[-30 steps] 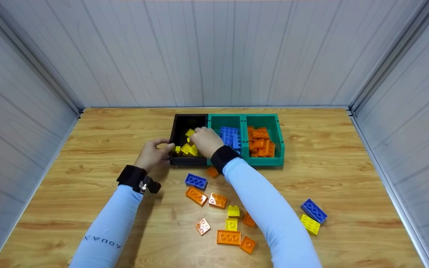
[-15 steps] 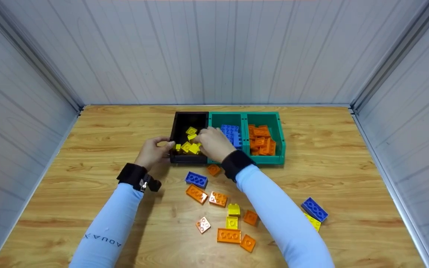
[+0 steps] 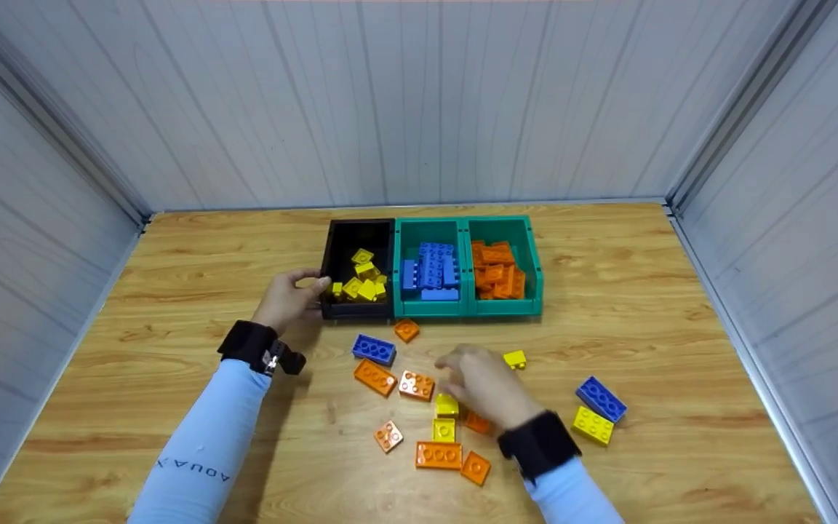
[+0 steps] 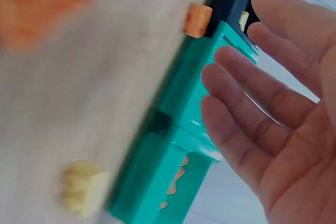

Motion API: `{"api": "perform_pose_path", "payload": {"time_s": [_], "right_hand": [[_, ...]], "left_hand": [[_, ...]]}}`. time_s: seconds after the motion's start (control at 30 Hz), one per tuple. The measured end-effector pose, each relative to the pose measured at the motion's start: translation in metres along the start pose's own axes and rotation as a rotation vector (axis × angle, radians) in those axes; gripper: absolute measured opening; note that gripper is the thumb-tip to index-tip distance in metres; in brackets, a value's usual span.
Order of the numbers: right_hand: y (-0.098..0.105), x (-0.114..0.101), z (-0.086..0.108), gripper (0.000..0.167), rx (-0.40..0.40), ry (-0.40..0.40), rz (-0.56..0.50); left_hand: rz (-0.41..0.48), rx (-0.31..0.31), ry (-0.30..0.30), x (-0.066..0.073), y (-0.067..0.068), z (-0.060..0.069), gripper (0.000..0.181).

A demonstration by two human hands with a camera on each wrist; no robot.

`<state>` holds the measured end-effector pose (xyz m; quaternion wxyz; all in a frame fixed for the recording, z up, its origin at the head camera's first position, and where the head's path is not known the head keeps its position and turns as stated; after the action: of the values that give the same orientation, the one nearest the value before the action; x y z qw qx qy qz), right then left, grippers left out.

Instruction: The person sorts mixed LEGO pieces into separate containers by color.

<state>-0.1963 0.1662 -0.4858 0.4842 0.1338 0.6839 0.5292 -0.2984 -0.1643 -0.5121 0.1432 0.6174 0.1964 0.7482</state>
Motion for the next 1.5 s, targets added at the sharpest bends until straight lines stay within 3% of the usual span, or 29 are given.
{"api": "perform_pose_path", "payload": {"time_s": [0.13,0.3,0.77,0.93,1.27,1.5], "right_hand": [[-0.015,0.0,0.015,0.029,0.003,0.029,-0.009],[-0.031,-0.001,0.023,0.028,-0.027,0.009,-0.036],[-0.048,-0.003,0.012,0.03,-0.051,-0.021,-0.034],[-0.037,-0.004,0.005,0.029,-0.075,-0.021,-0.042],[0.007,-0.022,-0.03,0.032,0.031,0.084,0.055],[0.011,-0.01,-0.051,0.029,0.005,0.078,0.141]], "left_hand": [[-0.004,0.006,-0.001,-0.003,0.003,-0.002,0.042],[0.011,0.007,0.009,-0.008,0.007,-0.002,0.042],[0.034,0.007,0.037,-0.016,0.011,-0.002,0.042],[0.018,0.012,0.02,-0.015,0.01,-0.003,0.041],[0.033,0.009,0.007,-0.008,0.005,0.001,0.042],[0.027,0.008,-0.005,0.0,0.001,0.002,0.043]]}}
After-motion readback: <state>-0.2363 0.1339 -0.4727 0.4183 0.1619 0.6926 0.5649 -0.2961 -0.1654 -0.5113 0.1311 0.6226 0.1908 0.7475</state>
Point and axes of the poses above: each hand's wrist, its own z-axis away from the middle knuckle, its own y-axis out of the back of the hand, x = y × z, the point moved 4 cm from there along -z, towards the middle knuckle
